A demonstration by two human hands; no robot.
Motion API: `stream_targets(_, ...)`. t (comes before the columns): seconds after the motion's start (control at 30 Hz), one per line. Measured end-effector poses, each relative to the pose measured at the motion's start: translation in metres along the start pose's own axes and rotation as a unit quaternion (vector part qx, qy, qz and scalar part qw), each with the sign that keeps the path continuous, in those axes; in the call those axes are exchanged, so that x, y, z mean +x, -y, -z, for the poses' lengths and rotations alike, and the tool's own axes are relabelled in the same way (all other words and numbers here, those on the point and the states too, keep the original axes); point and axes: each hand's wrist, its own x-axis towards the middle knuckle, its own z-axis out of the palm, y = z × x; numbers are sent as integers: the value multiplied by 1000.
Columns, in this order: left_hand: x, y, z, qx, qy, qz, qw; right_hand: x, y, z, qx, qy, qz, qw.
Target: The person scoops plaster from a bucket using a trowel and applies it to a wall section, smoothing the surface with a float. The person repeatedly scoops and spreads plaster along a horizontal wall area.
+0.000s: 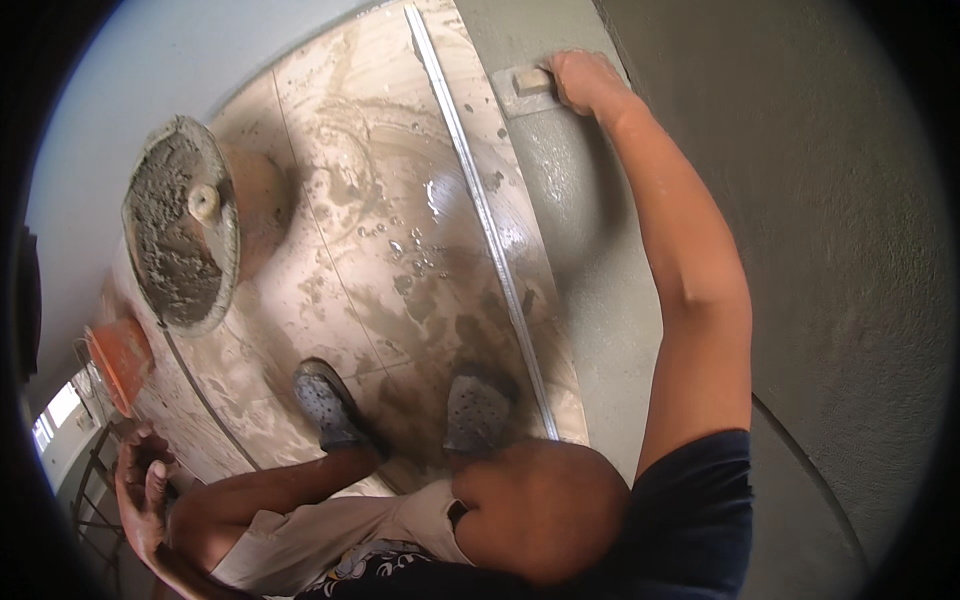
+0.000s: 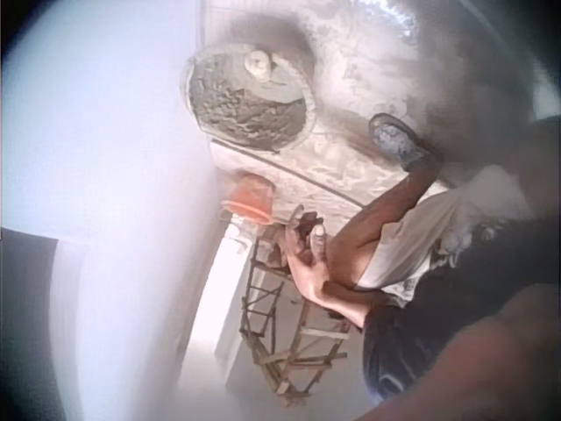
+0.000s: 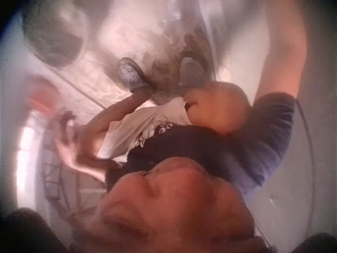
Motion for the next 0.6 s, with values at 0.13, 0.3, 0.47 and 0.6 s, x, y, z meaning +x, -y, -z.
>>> stream_targets(0.13,6,6,2,28,5,-25,999,-77,13,-36,-13,1,21,1000)
stream_targets(0.3,23,-6,-2,33,37,-99,994,-194,49,-52,-85,32,13,996)
stream_targets(0.47,45,-23,-14,34,60,-138,988,-305,71,-66,-68,156,-24,985)
stream_targets(0.6,41,-38,-11,33,68,-153,985,-388,84,-91,-37,179,-40,982)
